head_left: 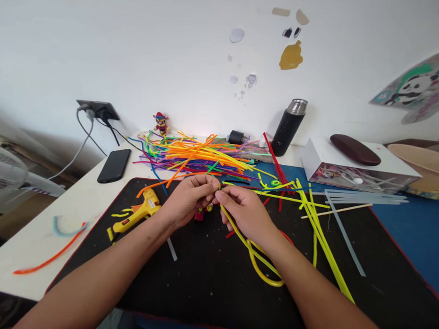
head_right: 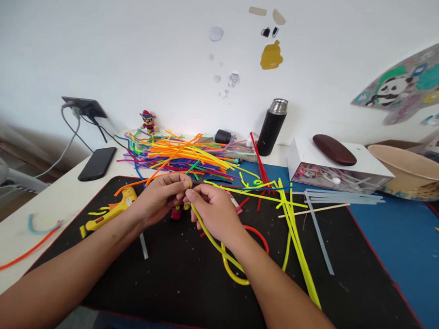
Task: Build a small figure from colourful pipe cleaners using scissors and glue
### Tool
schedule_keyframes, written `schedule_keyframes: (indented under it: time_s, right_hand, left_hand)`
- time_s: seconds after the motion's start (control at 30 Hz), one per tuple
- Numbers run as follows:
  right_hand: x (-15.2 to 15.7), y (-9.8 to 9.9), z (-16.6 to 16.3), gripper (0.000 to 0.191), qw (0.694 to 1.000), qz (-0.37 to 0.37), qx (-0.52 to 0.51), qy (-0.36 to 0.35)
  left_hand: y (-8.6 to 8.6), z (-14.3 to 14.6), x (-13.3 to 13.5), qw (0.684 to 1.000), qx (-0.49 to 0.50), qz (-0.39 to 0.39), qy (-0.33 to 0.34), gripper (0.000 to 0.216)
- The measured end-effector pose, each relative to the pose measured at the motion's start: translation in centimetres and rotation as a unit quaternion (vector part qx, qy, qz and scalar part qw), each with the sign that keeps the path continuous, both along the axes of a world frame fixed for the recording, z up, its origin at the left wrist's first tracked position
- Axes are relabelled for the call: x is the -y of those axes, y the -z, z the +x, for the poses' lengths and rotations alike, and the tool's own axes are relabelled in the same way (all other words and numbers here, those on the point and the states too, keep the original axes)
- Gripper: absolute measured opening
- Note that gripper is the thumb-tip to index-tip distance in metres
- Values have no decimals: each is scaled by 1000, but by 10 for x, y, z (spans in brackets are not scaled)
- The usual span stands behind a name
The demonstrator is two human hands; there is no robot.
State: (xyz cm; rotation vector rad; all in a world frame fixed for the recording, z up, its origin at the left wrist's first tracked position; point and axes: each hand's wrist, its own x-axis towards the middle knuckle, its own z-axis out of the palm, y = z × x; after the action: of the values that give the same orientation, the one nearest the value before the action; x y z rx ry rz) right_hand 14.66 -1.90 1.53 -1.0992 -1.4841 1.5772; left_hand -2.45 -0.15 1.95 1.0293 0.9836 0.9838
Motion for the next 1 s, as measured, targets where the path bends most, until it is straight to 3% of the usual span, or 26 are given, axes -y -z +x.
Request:
schedule_keyframes:
  time_s: [0.13,0.33,0.47,0.67,1.0]
  right_hand:
    - [-1,-3,3,30,1000,-2,7,-14]
    - [-1,-3,6,31,1000,5,18,-22]
    - [0,-1,5,31,999,2,15,-40]
    - [0,0,6,31,998,-7,15,-54]
    - [0,4,4,31,998,2,14,-60]
  left_hand:
    - [-7,-15,-4,998,-51,13,38,41]
    - [-13,-35,-10,991,-110,72,10,41]
    - [-19,-40,-10,979,-164,110,48,39]
    - [-22,-42,-8,968,-179,117,129,35]
    - [-26,-40,-7,966,-184,94,158,35]
